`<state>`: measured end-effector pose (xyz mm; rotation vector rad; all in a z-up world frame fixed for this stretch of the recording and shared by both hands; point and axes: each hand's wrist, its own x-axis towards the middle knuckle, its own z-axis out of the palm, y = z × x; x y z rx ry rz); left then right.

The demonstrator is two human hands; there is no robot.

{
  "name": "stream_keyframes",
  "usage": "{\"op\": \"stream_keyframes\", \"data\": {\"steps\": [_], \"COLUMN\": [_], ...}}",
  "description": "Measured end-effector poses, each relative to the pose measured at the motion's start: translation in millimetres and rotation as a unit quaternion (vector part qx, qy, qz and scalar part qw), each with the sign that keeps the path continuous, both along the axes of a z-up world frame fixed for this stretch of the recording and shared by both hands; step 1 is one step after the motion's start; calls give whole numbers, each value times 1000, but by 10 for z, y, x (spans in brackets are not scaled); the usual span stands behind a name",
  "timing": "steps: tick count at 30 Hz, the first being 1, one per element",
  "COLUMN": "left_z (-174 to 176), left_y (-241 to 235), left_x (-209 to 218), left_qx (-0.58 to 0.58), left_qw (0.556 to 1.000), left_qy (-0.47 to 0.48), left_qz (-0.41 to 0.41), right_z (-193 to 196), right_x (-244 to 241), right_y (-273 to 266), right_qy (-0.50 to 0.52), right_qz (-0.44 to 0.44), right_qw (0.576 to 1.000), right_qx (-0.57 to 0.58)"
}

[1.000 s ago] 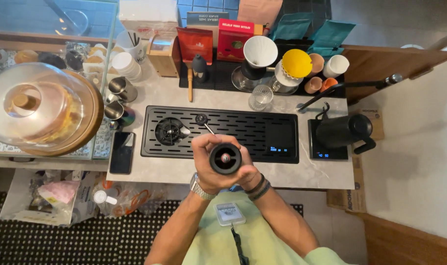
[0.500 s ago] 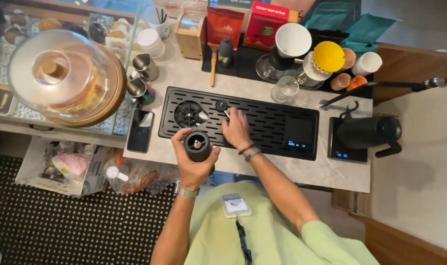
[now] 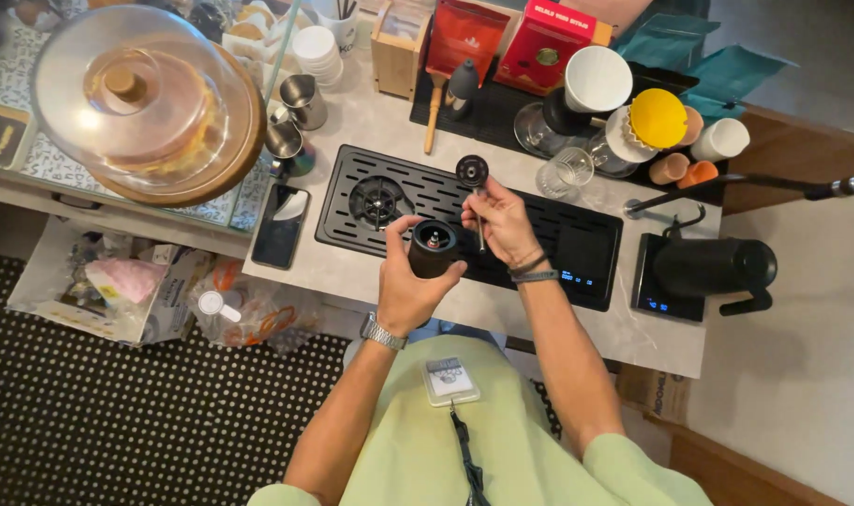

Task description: Preparing coffee by weighing beans, grinding them with a manual grinder, and folding a paper filter.

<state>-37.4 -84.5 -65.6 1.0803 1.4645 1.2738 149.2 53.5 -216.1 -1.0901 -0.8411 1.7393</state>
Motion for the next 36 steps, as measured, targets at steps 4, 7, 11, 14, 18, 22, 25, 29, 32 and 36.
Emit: {"op": "stream_keyframes", "data": {"steps": [4,7,11,14,18,22,25,29,32,36], "left_z": [146,291,346,403,500,541,541,496,425,399], "left_y": [100,150,159,158,147,115,102,98,94,93], "left_x": [57,116,152,158,159,135,122,87,79,70], "left_qx": [-24,-22,-30,-38,-45,-46,-50,-45,-50,17], "left_qw": [998,996,992,989,982,979,981,986,988,990], "left_qy": [53,73,103,122,154,166,155,127,108,115], "left_qz": [-30,-42,-67,-80,-95,-104,-101,-100,-101,-78], "right_z": [1385,1742,2048,2070,2094,2072,2098,2125,2168,2265], "right_x": [15,76,103,116,95,85,67,69,47,66], "right_y": [-315,-447,-578,-629,-660,-699,-724,-755,-793,-827], "right_qy": [-156,-167,-242,-281,-286,-307,-315,-324,-343,-340], "right_qz": [33,50,69,68,67,57,57,62,60,78], "right_qw": [944,911,871,850,838,825,816,801,778,775], "right_qx": [289,374,422,441,460,472,482,501,523,527]}}
